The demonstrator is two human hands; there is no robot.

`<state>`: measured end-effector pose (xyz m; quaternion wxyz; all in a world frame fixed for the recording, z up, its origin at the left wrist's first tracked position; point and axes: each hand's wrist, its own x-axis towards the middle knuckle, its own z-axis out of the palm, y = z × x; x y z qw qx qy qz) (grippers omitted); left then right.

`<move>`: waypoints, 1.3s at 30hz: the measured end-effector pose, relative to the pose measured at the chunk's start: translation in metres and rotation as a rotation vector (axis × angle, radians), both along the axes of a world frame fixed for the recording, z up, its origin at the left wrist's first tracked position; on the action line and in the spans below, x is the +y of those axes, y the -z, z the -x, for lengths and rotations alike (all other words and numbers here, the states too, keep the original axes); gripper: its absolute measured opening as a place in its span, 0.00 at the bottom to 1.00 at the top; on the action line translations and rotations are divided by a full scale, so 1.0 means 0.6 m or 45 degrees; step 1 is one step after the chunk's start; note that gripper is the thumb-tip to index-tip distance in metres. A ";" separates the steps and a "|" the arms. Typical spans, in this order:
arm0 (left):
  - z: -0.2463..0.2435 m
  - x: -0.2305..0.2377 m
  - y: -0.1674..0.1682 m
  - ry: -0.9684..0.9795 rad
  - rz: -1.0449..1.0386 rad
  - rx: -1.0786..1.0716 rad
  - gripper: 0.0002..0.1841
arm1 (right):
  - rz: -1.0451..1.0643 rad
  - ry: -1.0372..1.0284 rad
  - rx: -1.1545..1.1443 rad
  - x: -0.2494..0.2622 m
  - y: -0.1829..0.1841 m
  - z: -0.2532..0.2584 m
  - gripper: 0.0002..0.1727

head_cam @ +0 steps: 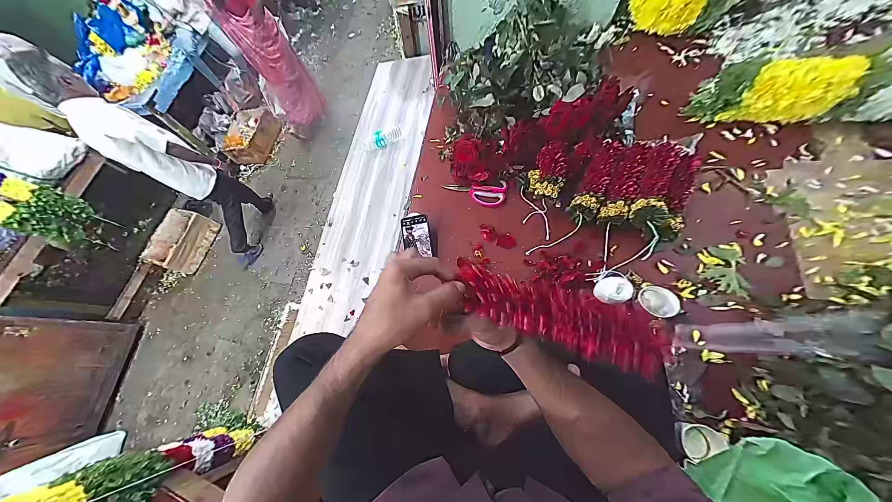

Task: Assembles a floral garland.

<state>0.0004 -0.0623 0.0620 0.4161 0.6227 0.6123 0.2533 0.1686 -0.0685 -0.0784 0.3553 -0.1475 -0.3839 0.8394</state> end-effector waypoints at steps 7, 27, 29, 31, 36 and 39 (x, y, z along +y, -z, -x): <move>0.068 -0.027 0.113 -0.496 0.035 0.404 0.12 | -0.364 0.050 -0.261 0.021 -0.001 0.008 0.07; 0.096 -0.064 0.078 -0.122 0.247 0.579 0.06 | -0.413 0.075 -0.451 0.046 -0.020 -0.023 0.07; 0.084 -0.066 0.058 0.101 0.295 0.638 0.07 | -0.519 0.031 -0.385 0.043 -0.029 -0.024 0.06; 0.060 -0.064 0.023 0.401 0.375 0.612 0.08 | -0.542 0.006 -0.290 0.046 -0.030 -0.025 0.05; 0.014 -0.033 -0.024 0.587 0.148 -0.012 0.06 | -0.204 -0.120 -0.059 0.045 0.000 -0.023 0.05; 0.005 -0.005 0.000 0.286 -0.027 -0.142 0.05 | 0.099 -0.128 -0.356 0.015 -0.025 -0.032 0.07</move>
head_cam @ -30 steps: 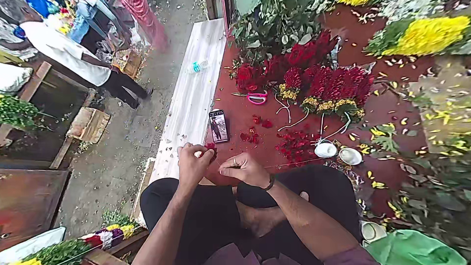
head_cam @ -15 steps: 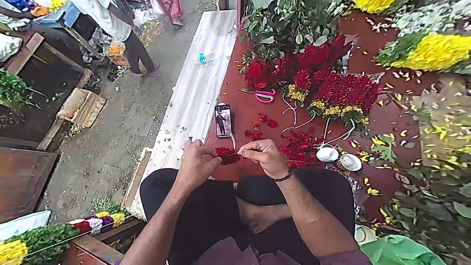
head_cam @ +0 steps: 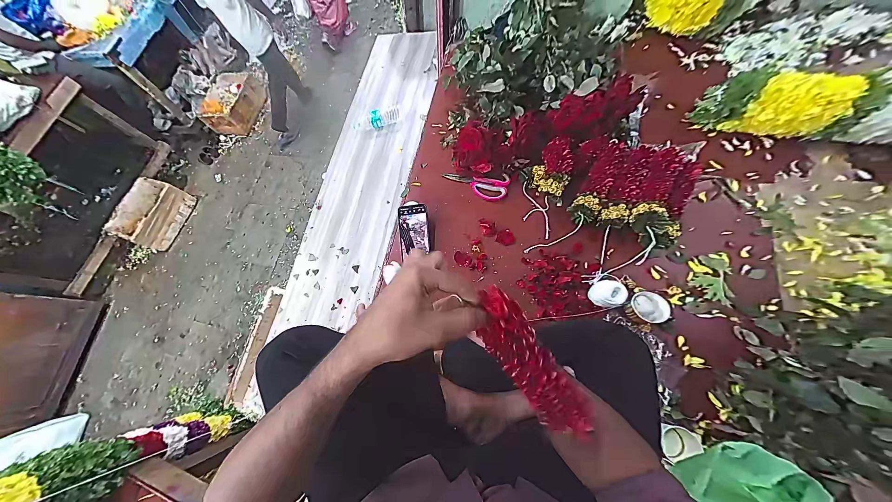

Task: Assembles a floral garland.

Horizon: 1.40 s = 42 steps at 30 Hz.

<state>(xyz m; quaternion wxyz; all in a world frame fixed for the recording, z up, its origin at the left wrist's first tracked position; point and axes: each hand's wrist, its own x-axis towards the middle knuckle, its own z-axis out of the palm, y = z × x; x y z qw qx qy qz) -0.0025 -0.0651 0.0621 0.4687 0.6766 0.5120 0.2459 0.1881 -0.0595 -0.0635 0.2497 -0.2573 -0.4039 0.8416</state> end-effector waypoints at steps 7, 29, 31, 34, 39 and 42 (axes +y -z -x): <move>0.063 -0.014 0.070 -0.480 -0.012 0.362 0.09 | -0.263 -0.262 0.602 -0.002 0.023 0.035 0.07; 0.152 -0.105 0.159 -0.271 0.418 0.508 0.09 | -0.507 -0.829 -0.259 0.047 0.005 -0.052 0.14; 0.156 -0.110 0.162 -0.308 0.407 0.525 0.10 | -0.448 -0.774 -0.589 0.073 0.041 -0.080 0.17; 0.163 -0.115 0.169 -0.358 0.405 0.485 0.11 | -0.456 -0.274 -1.163 0.116 0.132 -0.094 0.11; 0.152 -0.112 0.172 -0.360 0.479 0.311 0.11 | -0.472 0.059 -1.645 0.180 0.240 -0.090 0.09; 0.154 -0.117 0.171 -0.335 0.491 0.242 0.10 | -0.462 0.145 -1.810 0.193 0.252 -0.106 0.08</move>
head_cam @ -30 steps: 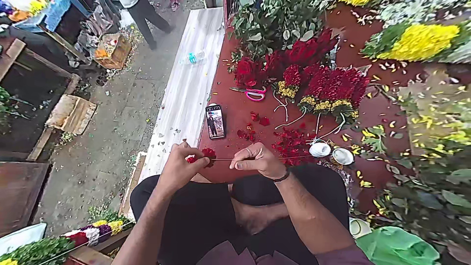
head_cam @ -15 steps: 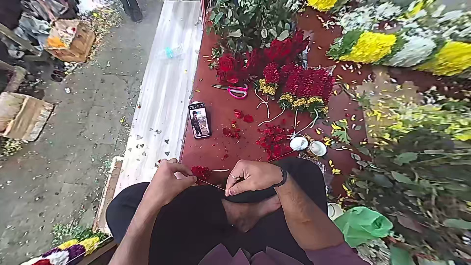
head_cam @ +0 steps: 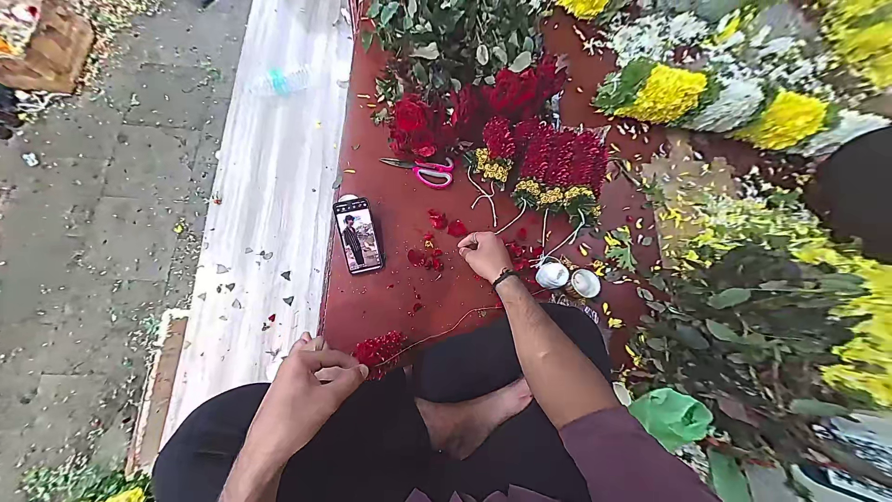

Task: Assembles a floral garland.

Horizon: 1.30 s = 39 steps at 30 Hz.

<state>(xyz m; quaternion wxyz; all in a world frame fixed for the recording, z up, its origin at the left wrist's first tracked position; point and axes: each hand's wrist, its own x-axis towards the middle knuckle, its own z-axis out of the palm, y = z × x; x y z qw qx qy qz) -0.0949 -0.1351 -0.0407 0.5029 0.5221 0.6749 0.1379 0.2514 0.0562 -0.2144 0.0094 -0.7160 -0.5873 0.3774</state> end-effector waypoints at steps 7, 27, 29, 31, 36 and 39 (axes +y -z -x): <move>0.003 -0.002 0.007 -0.017 -0.026 -0.049 0.10 | -0.238 -0.077 -0.128 0.080 0.026 -0.005 0.14; 0.010 -0.002 0.014 -0.060 -0.014 0.004 0.12 | 0.336 -0.163 -0.597 0.118 -0.039 -0.074 0.13; 0.009 -0.001 0.014 -0.067 -0.016 0.011 0.12 | 0.131 -0.242 -0.477 0.114 -0.042 -0.049 0.11; 0.007 0.000 0.016 -0.052 -0.020 0.008 0.12 | -0.148 -0.357 -0.181 0.112 -0.005 -0.019 0.19; 0.007 0.002 0.018 -0.018 -0.009 0.011 0.12 | -0.293 -0.755 -0.080 0.112 0.087 0.030 0.27; 0.010 -0.001 0.016 -0.032 -0.022 0.029 0.12 | -0.261 -0.618 -0.416 0.104 0.005 0.034 0.05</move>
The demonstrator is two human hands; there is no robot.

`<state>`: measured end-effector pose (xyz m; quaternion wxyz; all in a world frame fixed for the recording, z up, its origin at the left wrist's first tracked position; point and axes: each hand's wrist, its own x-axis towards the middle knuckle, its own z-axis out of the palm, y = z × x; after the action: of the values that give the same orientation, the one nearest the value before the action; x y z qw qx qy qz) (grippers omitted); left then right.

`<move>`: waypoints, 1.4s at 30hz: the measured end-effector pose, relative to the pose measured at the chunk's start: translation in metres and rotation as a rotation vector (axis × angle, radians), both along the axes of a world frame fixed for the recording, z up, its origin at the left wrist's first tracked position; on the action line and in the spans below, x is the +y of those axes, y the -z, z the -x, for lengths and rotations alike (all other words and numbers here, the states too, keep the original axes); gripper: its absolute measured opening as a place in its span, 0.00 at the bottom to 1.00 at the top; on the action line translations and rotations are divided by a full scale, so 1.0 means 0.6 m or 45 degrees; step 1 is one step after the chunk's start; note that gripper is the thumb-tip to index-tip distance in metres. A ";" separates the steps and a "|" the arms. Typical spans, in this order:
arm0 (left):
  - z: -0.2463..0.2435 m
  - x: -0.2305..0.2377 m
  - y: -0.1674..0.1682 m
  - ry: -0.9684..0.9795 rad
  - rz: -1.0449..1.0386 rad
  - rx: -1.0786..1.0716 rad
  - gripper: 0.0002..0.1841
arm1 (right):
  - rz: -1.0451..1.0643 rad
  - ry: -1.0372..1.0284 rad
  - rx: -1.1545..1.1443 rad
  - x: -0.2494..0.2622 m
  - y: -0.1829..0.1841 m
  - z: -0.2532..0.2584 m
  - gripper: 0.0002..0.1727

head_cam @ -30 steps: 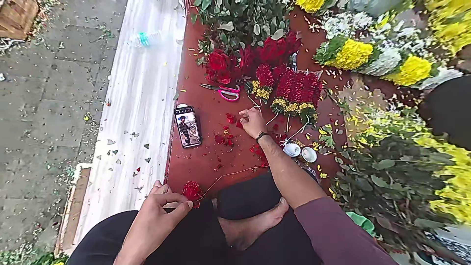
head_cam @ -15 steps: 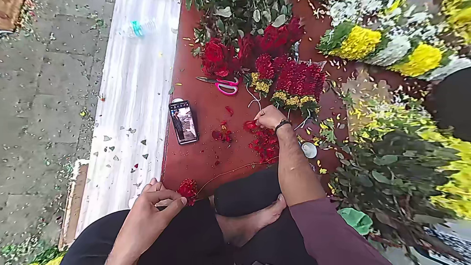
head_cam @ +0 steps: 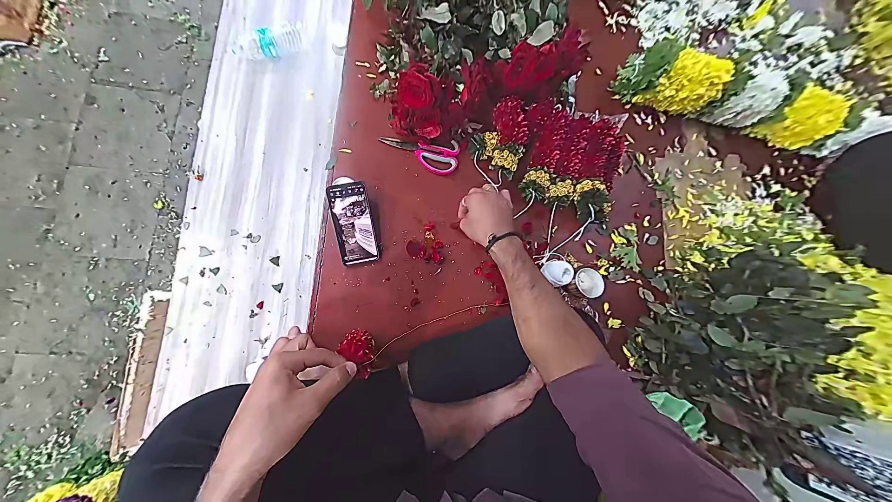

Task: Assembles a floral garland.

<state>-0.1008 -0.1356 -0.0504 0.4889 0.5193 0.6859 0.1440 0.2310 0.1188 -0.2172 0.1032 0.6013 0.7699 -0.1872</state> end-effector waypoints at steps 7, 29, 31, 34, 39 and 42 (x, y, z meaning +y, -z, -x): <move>-0.002 0.003 -0.002 0.049 -0.019 -0.046 0.13 | 0.426 0.385 0.301 -0.114 0.023 0.011 0.17; -0.009 0.003 -0.004 0.013 0.112 -0.013 0.12 | 0.464 0.881 0.939 -0.115 0.020 0.008 0.16; -0.009 0.003 -0.003 0.020 0.099 -0.021 0.13 | 0.380 0.815 0.770 -0.110 0.034 0.001 0.22; -0.008 0.003 -0.004 0.035 0.093 -0.021 0.12 | 0.329 0.642 0.466 -0.104 0.034 -0.005 0.17; -0.007 0.003 -0.009 0.009 0.106 -0.081 0.11 | 0.247 0.479 0.337 -0.100 -0.015 0.012 0.10; -0.005 0.000 -0.010 -0.024 0.118 -0.174 0.09 | 0.209 0.491 0.507 -0.101 -0.009 0.010 0.08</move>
<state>-0.0978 -0.1356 -0.0446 0.5569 0.4786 0.6616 0.1518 0.2251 0.0582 -0.2118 -0.0391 0.6774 0.6289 -0.3796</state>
